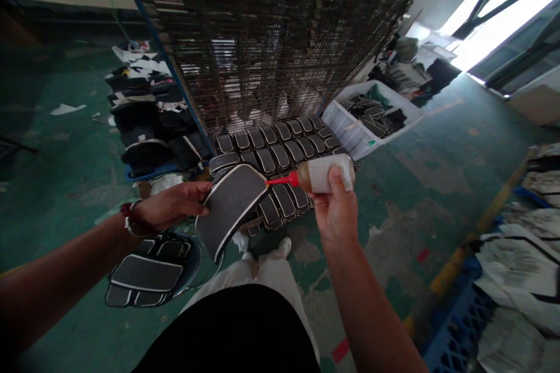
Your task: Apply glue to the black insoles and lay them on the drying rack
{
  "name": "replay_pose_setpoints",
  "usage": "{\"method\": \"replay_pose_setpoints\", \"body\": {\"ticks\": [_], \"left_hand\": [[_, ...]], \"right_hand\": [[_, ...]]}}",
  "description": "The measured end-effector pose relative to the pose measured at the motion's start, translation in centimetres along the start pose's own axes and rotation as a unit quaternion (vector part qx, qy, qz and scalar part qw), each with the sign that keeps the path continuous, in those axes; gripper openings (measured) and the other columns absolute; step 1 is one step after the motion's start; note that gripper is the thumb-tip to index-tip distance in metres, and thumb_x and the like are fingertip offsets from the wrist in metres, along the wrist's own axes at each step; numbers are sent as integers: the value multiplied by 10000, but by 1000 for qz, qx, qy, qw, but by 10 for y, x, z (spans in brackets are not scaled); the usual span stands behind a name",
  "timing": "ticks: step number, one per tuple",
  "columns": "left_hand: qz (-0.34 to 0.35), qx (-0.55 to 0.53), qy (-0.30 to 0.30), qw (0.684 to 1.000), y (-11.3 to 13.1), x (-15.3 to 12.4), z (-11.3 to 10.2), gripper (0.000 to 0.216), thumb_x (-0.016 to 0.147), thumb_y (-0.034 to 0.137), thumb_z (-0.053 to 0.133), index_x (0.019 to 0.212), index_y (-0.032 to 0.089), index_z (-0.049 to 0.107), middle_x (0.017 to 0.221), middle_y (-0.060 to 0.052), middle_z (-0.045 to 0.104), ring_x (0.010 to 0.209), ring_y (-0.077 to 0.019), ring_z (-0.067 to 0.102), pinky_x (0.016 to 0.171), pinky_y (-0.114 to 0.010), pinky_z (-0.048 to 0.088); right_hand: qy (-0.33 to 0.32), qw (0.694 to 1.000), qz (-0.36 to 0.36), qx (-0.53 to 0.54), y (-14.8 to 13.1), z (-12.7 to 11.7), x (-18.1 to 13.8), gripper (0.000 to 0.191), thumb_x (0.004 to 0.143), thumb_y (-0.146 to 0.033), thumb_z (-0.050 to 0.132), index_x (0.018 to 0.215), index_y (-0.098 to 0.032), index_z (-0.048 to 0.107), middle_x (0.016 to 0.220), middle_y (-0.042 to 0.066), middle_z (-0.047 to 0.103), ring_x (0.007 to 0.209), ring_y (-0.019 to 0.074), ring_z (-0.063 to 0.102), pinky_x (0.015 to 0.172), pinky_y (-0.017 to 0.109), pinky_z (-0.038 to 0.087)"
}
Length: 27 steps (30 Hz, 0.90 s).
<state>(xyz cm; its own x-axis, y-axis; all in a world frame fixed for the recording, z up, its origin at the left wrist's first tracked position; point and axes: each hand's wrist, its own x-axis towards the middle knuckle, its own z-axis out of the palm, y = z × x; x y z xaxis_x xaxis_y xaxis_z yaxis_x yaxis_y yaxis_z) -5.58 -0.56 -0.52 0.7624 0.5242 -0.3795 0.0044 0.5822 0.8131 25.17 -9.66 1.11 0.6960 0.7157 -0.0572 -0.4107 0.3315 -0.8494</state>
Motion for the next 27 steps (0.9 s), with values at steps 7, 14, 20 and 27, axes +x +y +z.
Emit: {"method": "replay_pose_setpoints", "body": {"ticks": [7,14,20,27], "left_hand": [[14,-10,-8,1000,-1,4,4,300,683,36,821,958,148,774,912,-78,826,745,-173,766,712,-261,631],[6,-37,-23,999,-2,5,11,340,687,17,805,1000,144,769,932,-83,828,760,-172,772,726,-258,631],[-11,-60,-19,998,-6,8,14,364,693,23,800,1035,138,752,961,-91,828,795,-201,788,745,-291,642],[-19,-88,-5,996,-9,11,16,420,702,33,798,1105,137,738,963,-86,826,803,-196,782,753,-279,629]], "right_hand": [[6,1000,14,-4,-1,-6,-9,420,774,-453,897,1054,-199,715,948,29,764,867,191,736,678,282,626],[9,1000,-3,0,-1,-8,-14,382,800,-441,880,1050,-202,719,955,14,752,826,169,725,557,222,569],[5,1000,-10,-19,0,-8,-21,439,759,-477,907,1051,-204,727,917,10,749,820,177,725,730,315,642],[-2,1000,-6,-28,1,-7,-34,397,758,-475,905,1007,-215,736,891,-3,737,781,165,710,760,337,648]]}}
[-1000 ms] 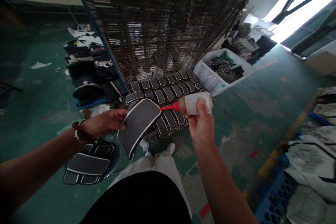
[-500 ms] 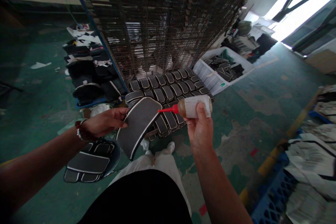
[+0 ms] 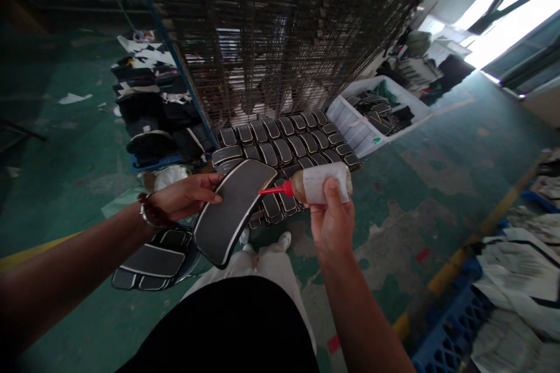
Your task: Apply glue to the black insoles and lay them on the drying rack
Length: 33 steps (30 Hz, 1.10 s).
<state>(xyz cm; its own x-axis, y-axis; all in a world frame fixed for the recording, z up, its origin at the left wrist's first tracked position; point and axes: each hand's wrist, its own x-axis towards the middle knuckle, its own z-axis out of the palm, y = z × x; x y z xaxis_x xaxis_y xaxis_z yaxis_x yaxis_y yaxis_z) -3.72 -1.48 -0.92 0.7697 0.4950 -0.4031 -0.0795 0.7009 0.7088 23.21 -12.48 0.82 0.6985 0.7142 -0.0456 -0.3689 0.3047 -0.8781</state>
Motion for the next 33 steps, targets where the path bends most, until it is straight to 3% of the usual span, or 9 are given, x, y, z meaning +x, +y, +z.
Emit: {"method": "replay_pose_setpoints", "body": {"ticks": [10,15,20,26,33], "left_hand": [[-22,-17,32,999,-4,3,-1,441,709,49,754,1145,112,731,979,-126,813,827,-232,780,804,-340,612],[-17,-34,32,999,-7,5,-2,355,706,18,732,1050,104,745,912,-126,807,790,-232,775,779,-349,607],[-33,-44,55,997,-6,7,-3,434,695,24,707,1121,99,746,908,-132,809,817,-266,779,797,-387,608],[-42,-55,108,992,-2,10,-2,445,675,26,704,1112,102,733,869,-121,805,767,-262,777,764,-385,617],[-36,-94,113,988,1,15,-12,446,662,8,718,1102,81,726,821,-115,800,724,-257,773,768,-378,618]], "right_hand": [[-37,999,-24,-20,4,0,-18,380,757,-458,903,1016,-230,743,909,14,757,843,186,741,778,318,647],[-74,995,-39,-47,4,-3,-25,426,795,-446,851,1157,-259,722,1020,49,776,1024,256,753,926,427,633],[-114,991,-40,-63,2,-7,-34,506,815,-469,834,1259,-276,685,1163,82,751,1167,303,712,1013,494,591],[-144,988,-27,-41,2,-8,-40,511,755,-463,891,1190,-269,708,1085,66,759,1080,298,742,1030,523,580],[-159,985,-8,-61,4,-9,-43,454,736,-429,868,1148,-312,718,1094,74,742,1092,352,730,986,611,593]]}}
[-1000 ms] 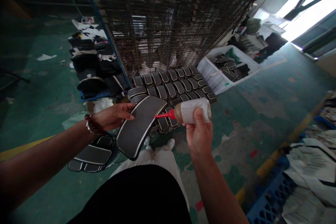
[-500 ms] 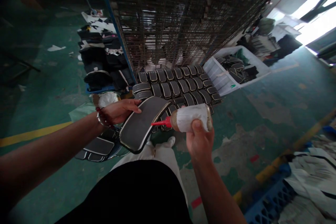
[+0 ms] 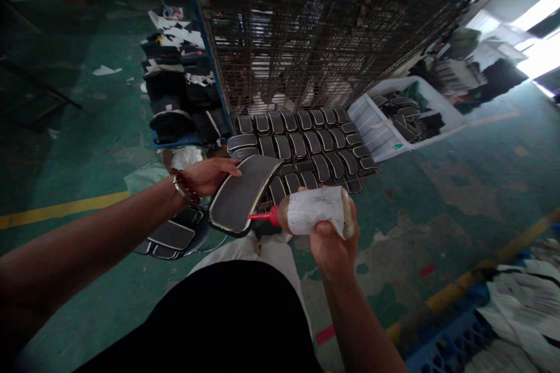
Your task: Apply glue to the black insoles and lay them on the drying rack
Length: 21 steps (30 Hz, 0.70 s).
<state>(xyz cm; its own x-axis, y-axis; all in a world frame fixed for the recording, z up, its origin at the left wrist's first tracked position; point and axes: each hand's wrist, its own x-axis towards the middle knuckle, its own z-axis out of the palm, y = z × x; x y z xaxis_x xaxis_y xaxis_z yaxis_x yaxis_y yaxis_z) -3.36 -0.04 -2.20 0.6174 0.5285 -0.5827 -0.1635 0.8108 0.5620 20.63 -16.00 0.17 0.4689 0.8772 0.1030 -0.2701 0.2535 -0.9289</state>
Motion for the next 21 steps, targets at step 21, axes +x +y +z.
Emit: {"method": "replay_pose_setpoints", "body": {"ticks": [21], "left_hand": [[103,-71,93,988,-26,9,-4,287,719,-11,688,966,131,716,830,-93,801,765,-235,779,761,-338,633]], "right_hand": [[96,966,202,133,36,28,32,324,834,-516,839,1013,-272,725,1036,29,795,978,217,766,802,372,673]]}}
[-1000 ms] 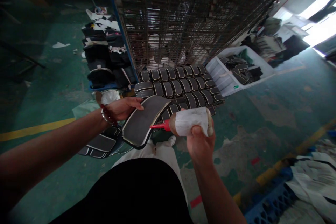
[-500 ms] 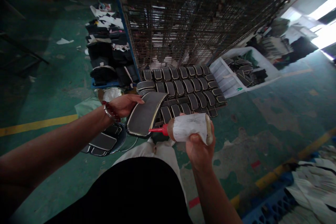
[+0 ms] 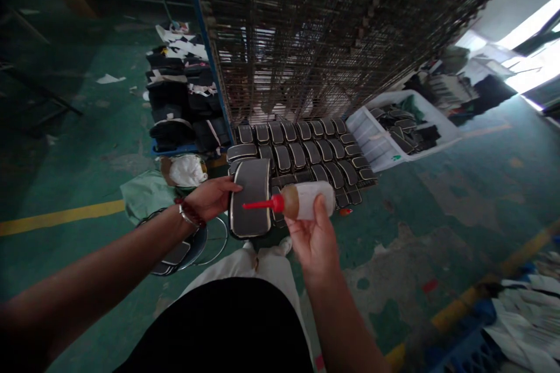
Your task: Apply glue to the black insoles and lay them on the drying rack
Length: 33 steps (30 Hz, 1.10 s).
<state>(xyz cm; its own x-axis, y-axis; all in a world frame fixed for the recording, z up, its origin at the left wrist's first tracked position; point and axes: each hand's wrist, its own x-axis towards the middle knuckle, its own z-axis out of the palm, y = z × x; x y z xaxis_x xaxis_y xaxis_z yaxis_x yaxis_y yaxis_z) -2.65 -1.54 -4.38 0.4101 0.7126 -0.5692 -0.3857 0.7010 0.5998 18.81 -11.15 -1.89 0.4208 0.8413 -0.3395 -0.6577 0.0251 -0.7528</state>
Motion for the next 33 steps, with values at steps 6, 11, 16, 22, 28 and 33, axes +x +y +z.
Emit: {"method": "replay_pose_setpoints", "body": {"ticks": [6,11,16,22,28,33], "left_hand": [[-23,31,-50,998,-16,-15,24,313,663,-23,680,934,124,735,832,-95,801,761,-227,770,724,-314,615],[-25,42,-60,997,-15,-14,31,334,646,-28,646,913,142,753,791,-68,799,764,-223,769,698,-290,597],[-26,56,-39,997,-8,-10,22,288,604,-24,661,834,137,728,791,-81,804,673,-212,751,673,-302,607],[-48,43,-66,996,-3,-9,14,316,589,-6,710,874,127,739,821,-94,815,687,-214,758,712,-313,615],[-58,1,-67,996,-15,0,3,350,586,-38,709,893,126,750,825,-90,798,735,-253,773,692,-319,610],[5,-100,141,985,-26,26,-46,357,630,-116,630,881,123,715,771,-67,760,618,-228,729,583,-308,610]], "right_hand": [[-43,978,-189,-79,-13,6,45,387,816,-432,849,1110,-241,686,1053,22,736,885,180,730,721,320,636],[-34,965,-240,-101,-5,6,41,444,749,-359,890,1127,-258,680,1077,-4,711,949,158,707,863,318,600],[-66,979,-154,-119,-2,-6,25,421,705,-400,924,1031,-238,713,938,7,726,850,185,708,869,367,595],[-70,967,-217,-117,-20,-8,41,385,743,-366,899,1070,-253,729,1012,5,738,958,200,725,991,410,574],[-66,976,-183,-99,-3,-11,44,463,685,-353,948,1080,-245,732,962,5,764,941,202,741,891,347,614],[47,993,100,-36,18,-29,48,451,660,-389,977,982,-190,732,895,35,779,756,199,728,566,270,599]]}}
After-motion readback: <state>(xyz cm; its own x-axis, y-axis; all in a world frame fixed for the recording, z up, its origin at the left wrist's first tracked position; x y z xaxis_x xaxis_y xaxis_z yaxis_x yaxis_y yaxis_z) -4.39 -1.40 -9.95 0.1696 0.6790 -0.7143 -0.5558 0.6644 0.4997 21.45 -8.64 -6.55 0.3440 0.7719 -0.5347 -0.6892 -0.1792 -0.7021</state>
